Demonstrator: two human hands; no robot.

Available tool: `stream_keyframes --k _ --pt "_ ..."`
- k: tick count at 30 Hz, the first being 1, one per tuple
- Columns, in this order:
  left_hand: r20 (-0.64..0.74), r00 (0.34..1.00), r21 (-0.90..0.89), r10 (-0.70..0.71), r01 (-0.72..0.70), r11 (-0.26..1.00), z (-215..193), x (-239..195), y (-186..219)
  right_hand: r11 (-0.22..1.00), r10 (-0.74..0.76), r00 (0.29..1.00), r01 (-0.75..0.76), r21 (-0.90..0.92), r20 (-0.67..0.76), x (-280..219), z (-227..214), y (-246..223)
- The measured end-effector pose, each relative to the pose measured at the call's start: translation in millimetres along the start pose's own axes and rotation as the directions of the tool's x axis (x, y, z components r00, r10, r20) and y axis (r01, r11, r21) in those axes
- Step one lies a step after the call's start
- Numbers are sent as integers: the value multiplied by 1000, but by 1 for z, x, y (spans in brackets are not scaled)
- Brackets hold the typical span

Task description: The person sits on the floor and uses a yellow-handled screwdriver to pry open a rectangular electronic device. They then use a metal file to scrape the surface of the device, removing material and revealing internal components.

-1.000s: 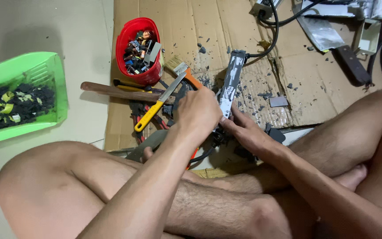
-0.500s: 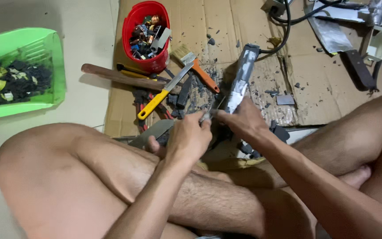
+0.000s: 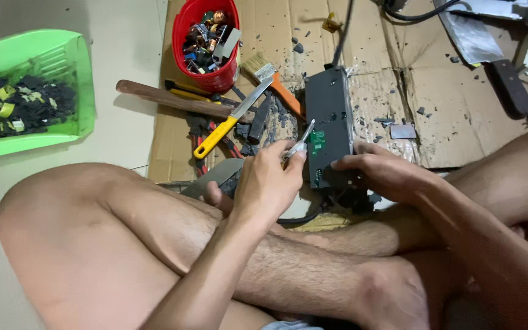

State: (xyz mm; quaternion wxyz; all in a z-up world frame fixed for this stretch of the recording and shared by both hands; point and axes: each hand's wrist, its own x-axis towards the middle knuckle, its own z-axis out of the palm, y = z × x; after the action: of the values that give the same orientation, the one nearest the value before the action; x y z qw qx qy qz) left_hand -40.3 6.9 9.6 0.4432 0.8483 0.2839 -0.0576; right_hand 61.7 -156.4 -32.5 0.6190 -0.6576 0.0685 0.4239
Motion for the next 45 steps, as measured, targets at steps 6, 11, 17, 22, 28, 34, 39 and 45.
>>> stream_keyframes --k 6,11,17,22,28,34,39,45 --pt "61 998 41 -9 7 999 3 -2 8 643 -253 954 42 -765 -160 30 -37 9" --pt "113 991 75 72 -81 994 16 -4 23 461 -342 923 0 -887 -177 16 -46 21" --pt "83 971 116 226 -235 965 46 1 27 394 -215 973 7 -919 -85 24 -44 23" --pt "112 959 331 260 -283 900 61 2 27 451 -190 976 -10 -892 -107 29 -50 17" --pt "147 957 507 249 -289 812 62 11 46 488 -163 976 -46 -871 -143 46 -59 31" --pt "181 963 578 198 -267 771 58 27 69 466 -151 975 -76 -881 -164 57 -65 34" --pt "229 950 628 212 -311 714 70 36 78 462 -156 972 -86 -883 -176 76 -72 48" --pt "269 939 628 215 -340 700 67 40 69 447 -122 980 -86 -890 -155 66 -61 38"
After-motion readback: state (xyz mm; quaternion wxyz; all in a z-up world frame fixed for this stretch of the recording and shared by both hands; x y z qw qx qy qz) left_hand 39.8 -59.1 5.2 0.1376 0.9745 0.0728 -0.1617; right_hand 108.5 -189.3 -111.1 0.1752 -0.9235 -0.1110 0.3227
